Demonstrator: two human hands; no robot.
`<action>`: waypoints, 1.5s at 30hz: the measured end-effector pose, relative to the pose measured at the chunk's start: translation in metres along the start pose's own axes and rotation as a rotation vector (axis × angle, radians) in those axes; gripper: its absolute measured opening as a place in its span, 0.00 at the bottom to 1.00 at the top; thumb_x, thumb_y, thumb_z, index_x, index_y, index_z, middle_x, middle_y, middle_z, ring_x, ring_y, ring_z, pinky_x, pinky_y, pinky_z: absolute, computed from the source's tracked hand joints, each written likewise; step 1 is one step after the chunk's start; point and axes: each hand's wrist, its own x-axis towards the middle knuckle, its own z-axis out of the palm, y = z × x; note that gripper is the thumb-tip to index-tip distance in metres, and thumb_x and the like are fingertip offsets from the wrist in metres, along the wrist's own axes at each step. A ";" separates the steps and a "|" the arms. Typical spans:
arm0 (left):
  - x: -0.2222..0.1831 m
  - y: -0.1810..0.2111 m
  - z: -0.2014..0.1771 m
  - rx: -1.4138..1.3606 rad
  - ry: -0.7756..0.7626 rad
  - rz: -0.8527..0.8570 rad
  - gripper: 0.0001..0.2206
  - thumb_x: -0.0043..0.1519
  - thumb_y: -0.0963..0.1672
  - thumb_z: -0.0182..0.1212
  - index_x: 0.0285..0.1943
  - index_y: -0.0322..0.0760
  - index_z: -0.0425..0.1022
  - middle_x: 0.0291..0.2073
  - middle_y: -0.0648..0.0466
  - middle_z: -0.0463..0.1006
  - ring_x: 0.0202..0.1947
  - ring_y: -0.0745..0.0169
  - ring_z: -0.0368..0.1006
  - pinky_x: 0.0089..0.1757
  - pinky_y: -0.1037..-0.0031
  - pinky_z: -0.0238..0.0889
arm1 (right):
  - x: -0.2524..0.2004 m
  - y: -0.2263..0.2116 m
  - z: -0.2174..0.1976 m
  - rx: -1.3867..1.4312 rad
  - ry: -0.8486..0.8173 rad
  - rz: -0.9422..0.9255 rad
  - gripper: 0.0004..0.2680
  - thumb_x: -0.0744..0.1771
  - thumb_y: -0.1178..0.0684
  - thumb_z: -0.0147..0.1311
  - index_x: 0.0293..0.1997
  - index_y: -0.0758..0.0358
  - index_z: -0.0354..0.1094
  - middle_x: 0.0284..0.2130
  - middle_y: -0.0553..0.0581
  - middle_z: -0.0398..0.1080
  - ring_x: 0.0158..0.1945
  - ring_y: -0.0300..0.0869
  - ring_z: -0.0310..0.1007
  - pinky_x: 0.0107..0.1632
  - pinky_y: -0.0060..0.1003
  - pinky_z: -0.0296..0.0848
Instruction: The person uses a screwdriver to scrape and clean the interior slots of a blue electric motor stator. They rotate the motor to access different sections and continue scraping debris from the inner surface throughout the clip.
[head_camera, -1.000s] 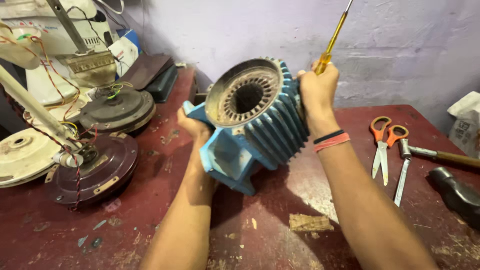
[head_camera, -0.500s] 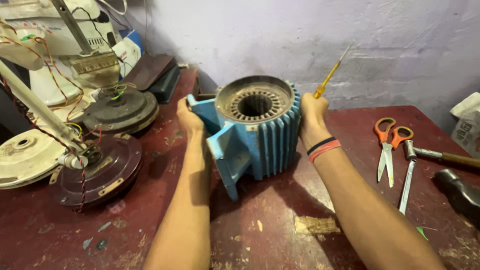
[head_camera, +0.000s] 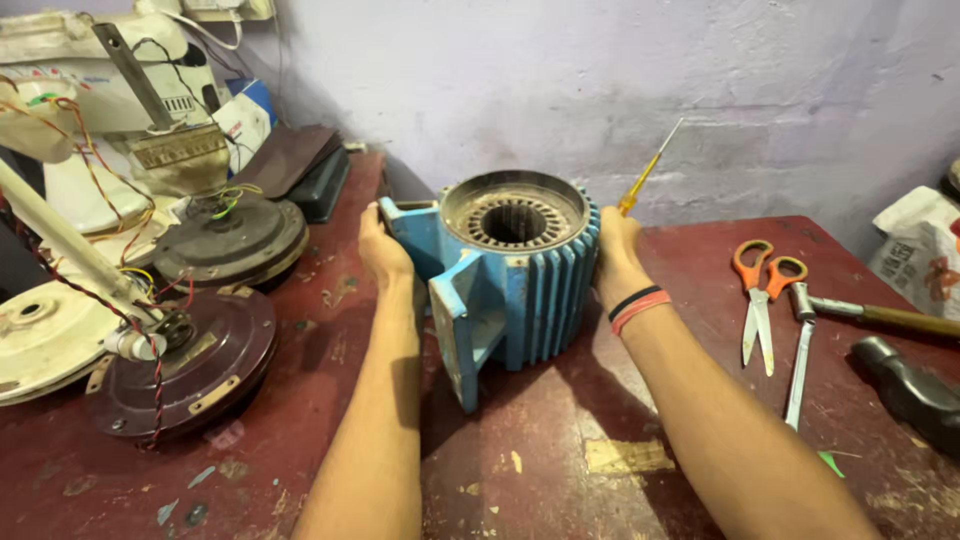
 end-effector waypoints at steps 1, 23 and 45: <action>-0.003 0.004 -0.001 0.029 0.019 -0.009 0.22 0.68 0.53 0.47 0.46 0.34 0.83 0.37 0.53 0.83 0.36 0.66 0.75 0.39 0.74 0.67 | 0.002 0.002 0.002 -0.014 0.023 0.001 0.11 0.64 0.55 0.44 0.44 0.73 0.68 0.33 0.62 0.73 0.33 0.48 0.75 0.35 0.44 0.76; -0.012 0.090 -0.015 -0.130 -0.649 -0.327 0.16 0.63 0.49 0.56 0.53 0.36 0.77 0.44 0.50 0.83 0.48 0.57 0.79 0.50 0.69 0.75 | -0.183 -0.016 -0.080 0.058 0.162 -0.215 0.07 0.68 0.60 0.53 0.36 0.52 0.58 0.28 0.49 0.66 0.24 0.37 0.65 0.23 0.32 0.61; -0.103 0.220 0.025 1.113 -0.842 0.242 0.15 0.56 0.48 0.66 0.46 0.36 0.85 0.34 0.43 0.86 0.33 0.56 0.83 0.41 0.68 0.73 | -0.127 -0.028 -0.100 0.013 -0.221 0.145 0.01 0.67 0.58 0.49 0.39 0.61 0.66 0.31 0.51 0.70 0.32 0.36 0.69 0.35 0.30 0.70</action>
